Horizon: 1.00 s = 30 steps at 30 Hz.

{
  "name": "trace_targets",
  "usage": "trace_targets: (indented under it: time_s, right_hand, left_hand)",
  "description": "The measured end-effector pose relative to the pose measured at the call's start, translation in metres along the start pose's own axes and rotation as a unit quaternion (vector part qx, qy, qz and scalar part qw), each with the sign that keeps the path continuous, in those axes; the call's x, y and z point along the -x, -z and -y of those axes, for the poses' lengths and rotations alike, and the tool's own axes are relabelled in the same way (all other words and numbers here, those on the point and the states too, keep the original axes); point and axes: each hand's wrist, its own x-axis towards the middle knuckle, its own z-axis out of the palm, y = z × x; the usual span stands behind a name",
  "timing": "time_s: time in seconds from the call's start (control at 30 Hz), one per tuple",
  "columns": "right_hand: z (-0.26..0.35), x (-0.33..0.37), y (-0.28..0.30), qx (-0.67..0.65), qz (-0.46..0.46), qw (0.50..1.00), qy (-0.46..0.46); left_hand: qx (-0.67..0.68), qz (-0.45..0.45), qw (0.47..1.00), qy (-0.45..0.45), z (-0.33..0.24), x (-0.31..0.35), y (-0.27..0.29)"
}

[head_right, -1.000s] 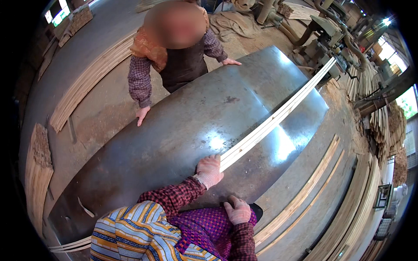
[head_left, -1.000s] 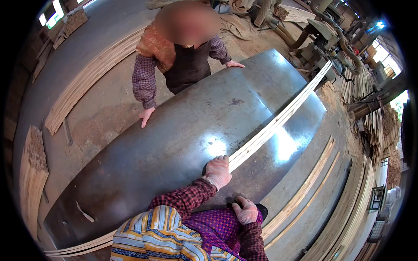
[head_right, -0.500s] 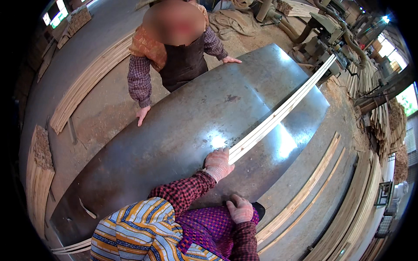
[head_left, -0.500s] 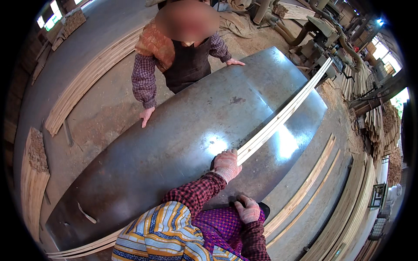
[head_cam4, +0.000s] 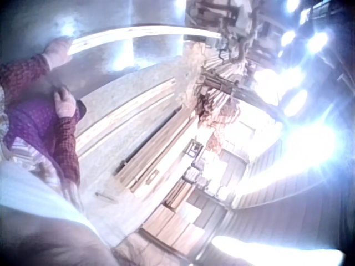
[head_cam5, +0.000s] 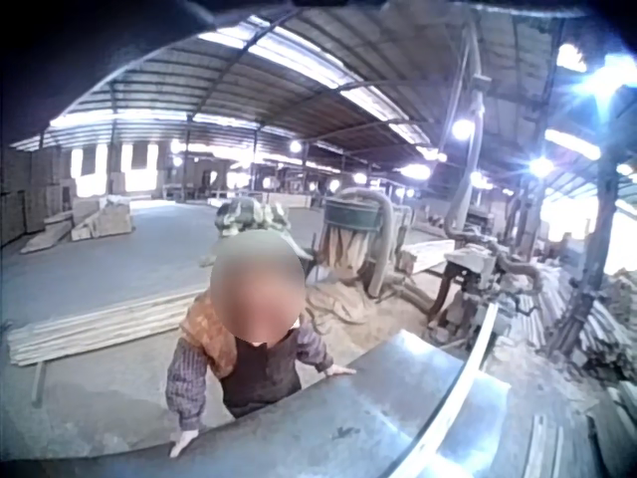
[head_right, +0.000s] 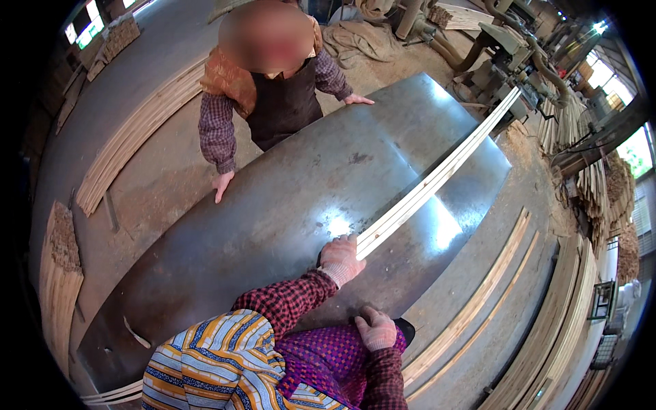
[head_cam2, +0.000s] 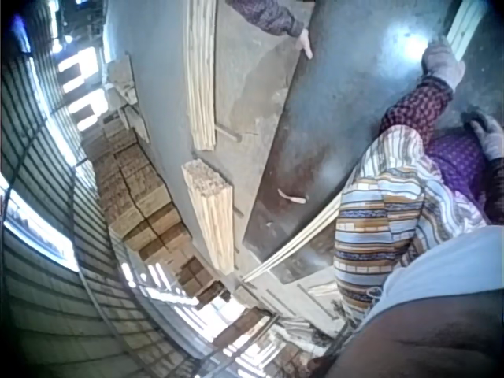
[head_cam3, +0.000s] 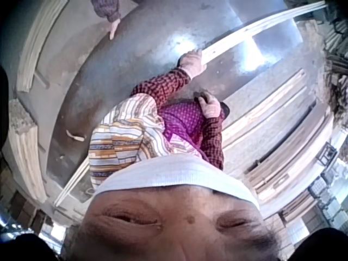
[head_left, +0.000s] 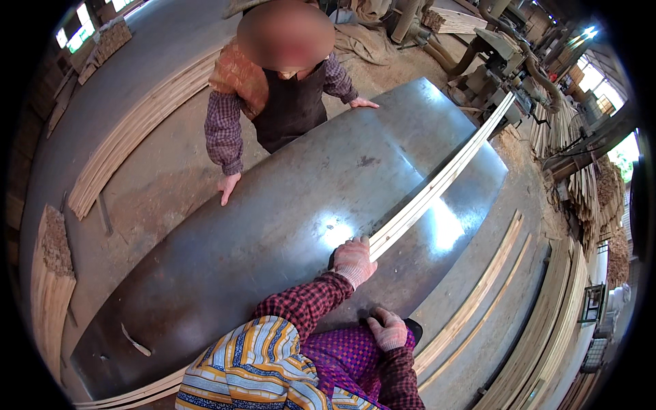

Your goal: The person feeds wood slats into a planning machine and then collects the finished slats from a metal table by hand.

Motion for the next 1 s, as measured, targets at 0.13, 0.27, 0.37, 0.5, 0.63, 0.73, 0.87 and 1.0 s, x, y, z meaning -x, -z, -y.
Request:
trace_targets:
  time_s: [0.13, 0.27, 0.37, 0.5, 0.63, 0.73, 0.87, 1.0]
  right_hand:
    - [0.003, 0.003, 0.000, -0.006, -0.011, 1.000, 0.004]
    - [0.001, 0.004, -0.003, -0.004, -0.013, 1.000, 0.008]
    - [0.000, 0.006, -0.005, 0.000, -0.017, 1.000, 0.004]
    - [0.016, 0.005, 0.009, -0.002, 0.008, 1.000, -0.014]
    - [0.005, 0.001, 0.000, -0.004, -0.011, 1.000, -0.014]
    - [0.010, 0.002, 0.006, -0.004, 0.006, 1.000, -0.020]
    - [0.007, 0.010, 0.004, -0.005, -0.013, 1.000, -0.020]
    - [0.017, 0.012, 0.009, 0.004, -0.008, 1.000, -0.029]
  left_hand:
    - [0.004, -0.003, 1.000, -0.002, 0.002, -0.001, -0.003]
    - [0.003, -0.006, 1.000, -0.006, 0.002, 0.000, -0.004]
    - [0.012, -0.014, 1.000, -0.012, 0.002, 0.000, -0.005]
    - [0.011, -0.008, 1.000, -0.001, 0.001, 0.001, -0.002]
    - [0.004, 0.000, 1.000, 0.005, -0.001, 0.001, 0.004]
    - [-0.004, 0.010, 1.000, 0.002, -0.001, 0.003, 0.008]
    - [-0.016, 0.018, 1.000, 0.001, -0.005, 0.007, 0.011]
    - [-0.021, 0.022, 1.000, 0.004, -0.002, 0.004, 0.006]
